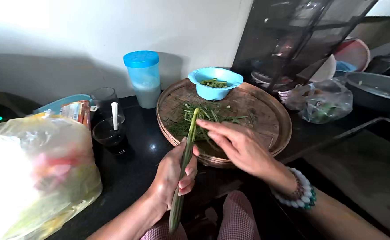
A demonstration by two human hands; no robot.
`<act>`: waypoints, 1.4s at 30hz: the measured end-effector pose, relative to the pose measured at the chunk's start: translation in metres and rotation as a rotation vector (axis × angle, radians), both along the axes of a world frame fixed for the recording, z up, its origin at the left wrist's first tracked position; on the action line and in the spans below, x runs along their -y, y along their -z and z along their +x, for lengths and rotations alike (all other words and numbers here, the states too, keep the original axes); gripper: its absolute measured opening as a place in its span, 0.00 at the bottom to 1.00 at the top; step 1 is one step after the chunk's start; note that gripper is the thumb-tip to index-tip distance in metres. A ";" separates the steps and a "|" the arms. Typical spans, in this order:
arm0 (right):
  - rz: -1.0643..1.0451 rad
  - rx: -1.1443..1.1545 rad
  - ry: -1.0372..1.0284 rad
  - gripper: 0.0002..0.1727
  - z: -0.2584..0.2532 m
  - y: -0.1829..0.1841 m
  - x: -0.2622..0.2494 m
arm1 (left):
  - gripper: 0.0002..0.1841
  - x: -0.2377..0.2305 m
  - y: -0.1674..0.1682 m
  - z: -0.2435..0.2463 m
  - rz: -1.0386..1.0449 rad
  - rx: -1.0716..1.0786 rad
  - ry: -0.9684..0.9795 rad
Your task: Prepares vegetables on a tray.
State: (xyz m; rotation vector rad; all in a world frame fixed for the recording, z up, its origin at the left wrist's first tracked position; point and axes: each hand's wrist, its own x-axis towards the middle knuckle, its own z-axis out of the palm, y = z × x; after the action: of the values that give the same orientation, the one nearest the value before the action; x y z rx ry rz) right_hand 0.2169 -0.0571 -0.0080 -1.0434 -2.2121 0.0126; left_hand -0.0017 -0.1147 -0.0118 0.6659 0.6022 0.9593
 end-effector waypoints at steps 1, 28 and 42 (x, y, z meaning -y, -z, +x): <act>0.000 0.011 -0.025 0.22 -0.005 0.004 0.008 | 0.29 0.000 0.000 0.000 -0.010 0.012 -0.003; -0.249 0.128 0.283 0.17 0.042 -0.043 -0.039 | 0.12 -0.012 -0.017 0.003 0.153 -0.485 -0.085; -0.289 -0.101 -0.035 0.31 0.002 -0.023 -0.020 | 0.16 -0.018 -0.032 0.018 0.231 -0.458 0.025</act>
State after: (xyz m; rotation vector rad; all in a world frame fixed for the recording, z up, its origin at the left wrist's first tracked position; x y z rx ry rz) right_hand 0.2189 -0.0368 0.0150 -1.1298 -2.1777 0.4028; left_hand 0.0160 -0.0969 0.0205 1.1126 0.8903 0.8626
